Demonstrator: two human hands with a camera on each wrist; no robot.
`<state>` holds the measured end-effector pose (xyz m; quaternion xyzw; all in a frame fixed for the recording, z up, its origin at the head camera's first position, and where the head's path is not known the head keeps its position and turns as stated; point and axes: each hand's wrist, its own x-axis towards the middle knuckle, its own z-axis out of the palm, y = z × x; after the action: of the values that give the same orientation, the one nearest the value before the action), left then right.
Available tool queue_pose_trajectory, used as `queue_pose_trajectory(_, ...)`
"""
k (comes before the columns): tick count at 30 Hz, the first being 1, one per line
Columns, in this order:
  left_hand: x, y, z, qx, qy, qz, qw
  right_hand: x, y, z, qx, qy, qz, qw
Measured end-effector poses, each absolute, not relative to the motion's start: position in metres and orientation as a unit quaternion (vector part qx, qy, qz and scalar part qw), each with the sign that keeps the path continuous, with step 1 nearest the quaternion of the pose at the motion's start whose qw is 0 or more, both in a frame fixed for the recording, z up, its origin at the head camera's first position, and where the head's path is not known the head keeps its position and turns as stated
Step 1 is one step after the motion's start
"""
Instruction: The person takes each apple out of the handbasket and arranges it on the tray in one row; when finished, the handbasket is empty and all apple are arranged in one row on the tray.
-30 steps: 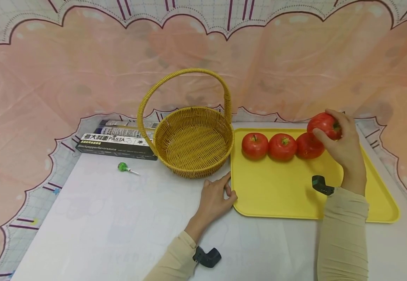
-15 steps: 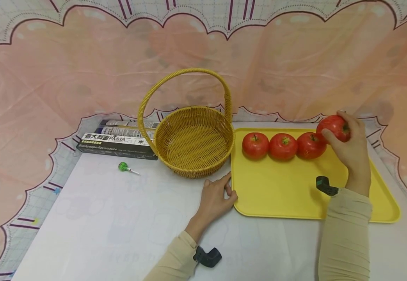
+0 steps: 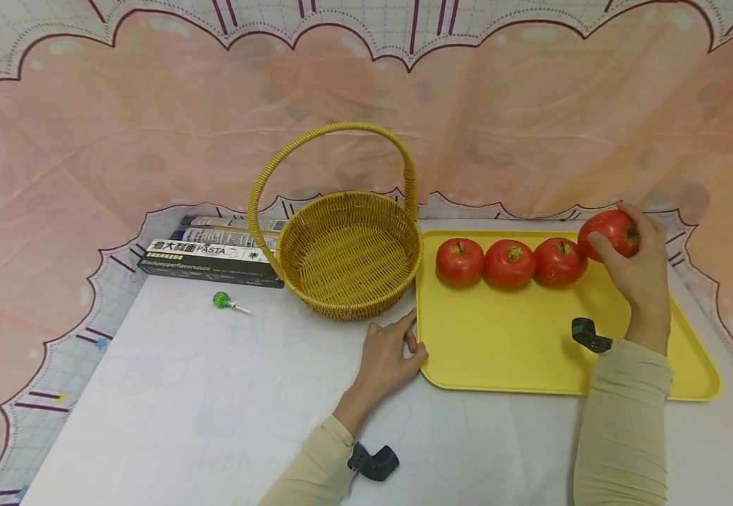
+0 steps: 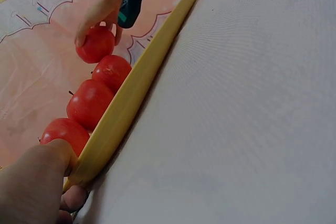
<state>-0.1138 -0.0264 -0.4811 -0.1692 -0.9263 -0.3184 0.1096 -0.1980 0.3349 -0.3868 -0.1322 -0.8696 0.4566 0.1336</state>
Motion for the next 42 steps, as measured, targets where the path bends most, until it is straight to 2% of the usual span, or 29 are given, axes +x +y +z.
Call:
queue_pose_trajectory(7,-0.114,-0.026,-0.481,-0.169,-0.927,-0.318,0.104,-0.197,0.339,-0.390,-0.146,-0.870,0.453,0.131)
queue_pose_trajectory(15,-0.116,-0.027,-0.481,-0.168,-0.928,-0.318,0.099,-0.196,0.344,-0.394,-0.165,-0.869,0.456,0.093)
queue_pose_trajectory(25,-0.115,-0.027,-0.481,-0.167,-0.927,-0.319,0.103,-0.196,0.351,-0.405,-0.171,-0.872,0.447,0.102)
queue_pose_trajectory(42,-0.115,-0.027,-0.482,-0.165,-0.929,-0.317,0.100,-0.202,0.358,-0.424,-0.162,-0.881,0.438,0.079)
